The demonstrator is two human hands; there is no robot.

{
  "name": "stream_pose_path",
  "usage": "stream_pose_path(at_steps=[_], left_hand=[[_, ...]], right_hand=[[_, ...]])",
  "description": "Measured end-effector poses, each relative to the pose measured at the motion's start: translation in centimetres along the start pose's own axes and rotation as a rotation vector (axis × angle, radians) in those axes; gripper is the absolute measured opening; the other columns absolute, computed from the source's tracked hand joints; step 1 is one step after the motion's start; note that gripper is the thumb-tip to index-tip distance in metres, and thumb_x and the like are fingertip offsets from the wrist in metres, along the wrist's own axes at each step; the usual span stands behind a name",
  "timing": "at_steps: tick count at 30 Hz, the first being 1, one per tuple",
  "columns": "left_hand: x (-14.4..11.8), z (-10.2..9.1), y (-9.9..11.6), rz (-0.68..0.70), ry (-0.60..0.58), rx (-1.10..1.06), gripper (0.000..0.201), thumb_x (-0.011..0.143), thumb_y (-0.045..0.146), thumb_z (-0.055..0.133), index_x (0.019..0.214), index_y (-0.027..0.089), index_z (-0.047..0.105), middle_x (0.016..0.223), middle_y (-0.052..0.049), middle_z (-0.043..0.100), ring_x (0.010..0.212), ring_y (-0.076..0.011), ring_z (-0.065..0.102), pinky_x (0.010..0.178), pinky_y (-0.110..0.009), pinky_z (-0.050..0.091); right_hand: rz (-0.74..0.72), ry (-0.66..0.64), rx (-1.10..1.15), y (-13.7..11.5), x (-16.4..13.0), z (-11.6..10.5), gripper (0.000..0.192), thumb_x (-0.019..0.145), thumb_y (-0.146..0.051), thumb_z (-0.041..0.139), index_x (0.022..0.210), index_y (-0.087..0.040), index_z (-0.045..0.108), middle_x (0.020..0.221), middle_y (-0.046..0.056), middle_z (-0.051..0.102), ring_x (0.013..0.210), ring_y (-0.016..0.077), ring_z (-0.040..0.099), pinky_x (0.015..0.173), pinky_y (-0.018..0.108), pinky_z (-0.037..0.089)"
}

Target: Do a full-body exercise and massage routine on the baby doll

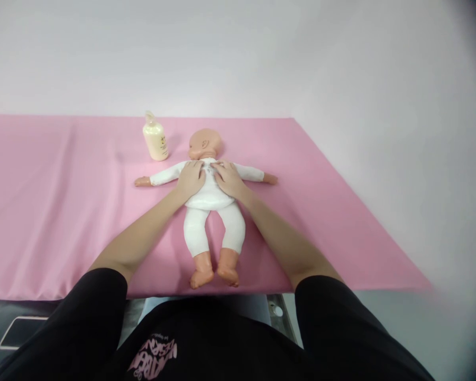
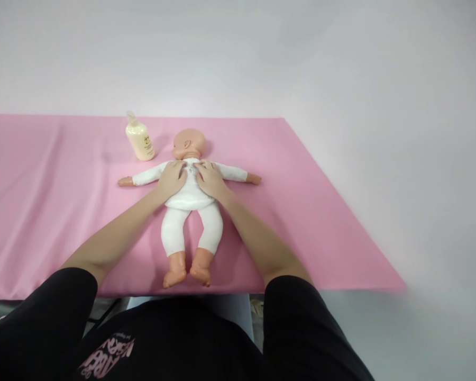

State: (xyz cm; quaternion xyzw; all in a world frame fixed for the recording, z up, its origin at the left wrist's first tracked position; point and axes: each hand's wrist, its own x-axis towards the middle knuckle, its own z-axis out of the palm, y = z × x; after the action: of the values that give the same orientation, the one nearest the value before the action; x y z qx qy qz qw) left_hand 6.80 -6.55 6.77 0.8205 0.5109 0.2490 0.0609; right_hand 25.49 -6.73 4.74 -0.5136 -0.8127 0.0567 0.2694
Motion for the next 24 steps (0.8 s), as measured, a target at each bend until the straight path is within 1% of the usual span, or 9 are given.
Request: stream_pose_path(at_steps=[4, 7, 9, 13, 16, 18, 21, 23, 24], left_hand=[[-0.3, 0.0, 0.2, -0.011, 0.029, 0.059, 0.040, 0.100, 0.020, 0.043, 0.134, 0.008, 0.061, 0.133, -0.018, 0.062, 0.123, -0.0312, 0.055, 0.114, -0.043, 0.041], [-0.6, -0.3, 0.7, -0.033, 0.052, 0.090, 0.040, 0.099, 0.022, 0.045, 0.133, 0.011, 0.063, 0.138, -0.018, 0.058, 0.127, -0.0333, 0.052, 0.114, -0.046, 0.040], [-0.6, -0.5, 0.8, -0.041, 0.037, 0.090, 0.040, 0.100, 0.022, 0.045, 0.134, 0.012, 0.063, 0.140, -0.016, 0.058, 0.129, -0.0338, 0.050, 0.114, -0.047, 0.040], [-0.4, -0.4, 0.6, -0.044, -0.006, 0.075, 0.043, 0.100, 0.022, 0.043, 0.138, 0.010, 0.060, 0.139, -0.015, 0.063, 0.129, -0.0325, 0.052, 0.114, -0.046, 0.040], [-0.1, -0.3, 0.2, -0.037, -0.020, 0.071, 0.044, 0.100, 0.021, 0.043, 0.139, 0.010, 0.059, 0.140, -0.014, 0.063, 0.130, -0.0311, 0.053, 0.116, -0.044, 0.039], [-0.2, -0.6, 0.4, -0.039, -0.037, 0.091, 0.044, 0.101, 0.022, 0.042, 0.140, 0.010, 0.058, 0.142, -0.014, 0.062, 0.132, -0.0308, 0.053, 0.117, -0.045, 0.039], [-1.0, -1.8, 1.8, -0.048, -0.111, 0.167, 0.044, 0.104, 0.025, 0.040, 0.143, 0.011, 0.055, 0.150, -0.016, 0.056, 0.137, -0.0326, 0.050, 0.116, -0.047, 0.041], [-1.7, -3.2, 3.3, -0.048, -0.217, 0.235, 0.045, 0.105, 0.029, 0.041, 0.143, 0.011, 0.055, 0.154, -0.018, 0.051, 0.137, -0.0359, 0.049, 0.110, -0.050, 0.046], [-2.2, -4.0, 4.2, -0.051, -0.288, 0.263, 0.043, 0.104, 0.029, 0.043, 0.141, 0.011, 0.056, 0.152, -0.019, 0.052, 0.135, -0.0374, 0.051, 0.106, -0.050, 0.048]], right_hand=[[-0.030, -0.011, 0.003, 0.1, -0.1, -0.1, 0.047, 0.101, -0.020, 0.037, 0.141, -0.009, 0.060, 0.146, 0.018, 0.058, 0.132, 0.0297, 0.052, 0.120, 0.044, 0.037], [-0.055, -0.011, 0.039, 0.5, 0.1, 0.1, 0.045, 0.100, -0.020, 0.038, 0.139, -0.011, 0.060, 0.144, 0.017, 0.061, 0.131, 0.0292, 0.054, 0.119, 0.045, 0.038], [-0.053, -0.002, 0.058, 0.9, 0.2, 0.3, 0.045, 0.098, -0.020, 0.040, 0.138, -0.012, 0.058, 0.142, 0.016, 0.063, 0.130, 0.0301, 0.055, 0.118, 0.046, 0.038], [-0.026, -0.002, 0.074, 1.2, 0.5, 0.5, 0.052, 0.097, -0.022, 0.042, 0.147, -0.011, 0.050, 0.145, 0.018, 0.061, 0.132, 0.0320, 0.054, 0.118, 0.049, 0.038], [-0.020, -0.044, 0.028, 0.8, 0.5, 0.1, 0.054, 0.099, -0.022, 0.039, 0.151, -0.009, 0.046, 0.148, 0.019, 0.059, 0.135, 0.0310, 0.052, 0.120, 0.046, 0.037], [-0.020, -0.080, -0.038, 0.1, 0.3, -0.5, 0.053, 0.102, -0.021, 0.035, 0.152, -0.007, 0.046, 0.149, 0.020, 0.057, 0.135, 0.0306, 0.051, 0.120, 0.045, 0.036], [-0.021, -0.150, -0.162, -1.6, -0.6, -1.7, 0.050, 0.104, -0.021, 0.031, 0.150, -0.008, 0.048, 0.149, 0.020, 0.056, 0.133, 0.0317, 0.050, 0.114, 0.045, 0.039], [-0.018, -0.222, -0.243, -3.0, -1.4, -2.6, 0.049, 0.103, -0.019, 0.033, 0.148, -0.008, 0.049, 0.146, 0.021, 0.056, 0.127, 0.0325, 0.052, 0.106, 0.045, 0.043], [-0.019, -0.268, -0.286, -3.7, -1.8, -3.1, 0.046, 0.103, -0.018, 0.034, 0.144, -0.006, 0.052, 0.140, 0.023, 0.059, 0.122, 0.0326, 0.054, 0.101, 0.044, 0.045]])
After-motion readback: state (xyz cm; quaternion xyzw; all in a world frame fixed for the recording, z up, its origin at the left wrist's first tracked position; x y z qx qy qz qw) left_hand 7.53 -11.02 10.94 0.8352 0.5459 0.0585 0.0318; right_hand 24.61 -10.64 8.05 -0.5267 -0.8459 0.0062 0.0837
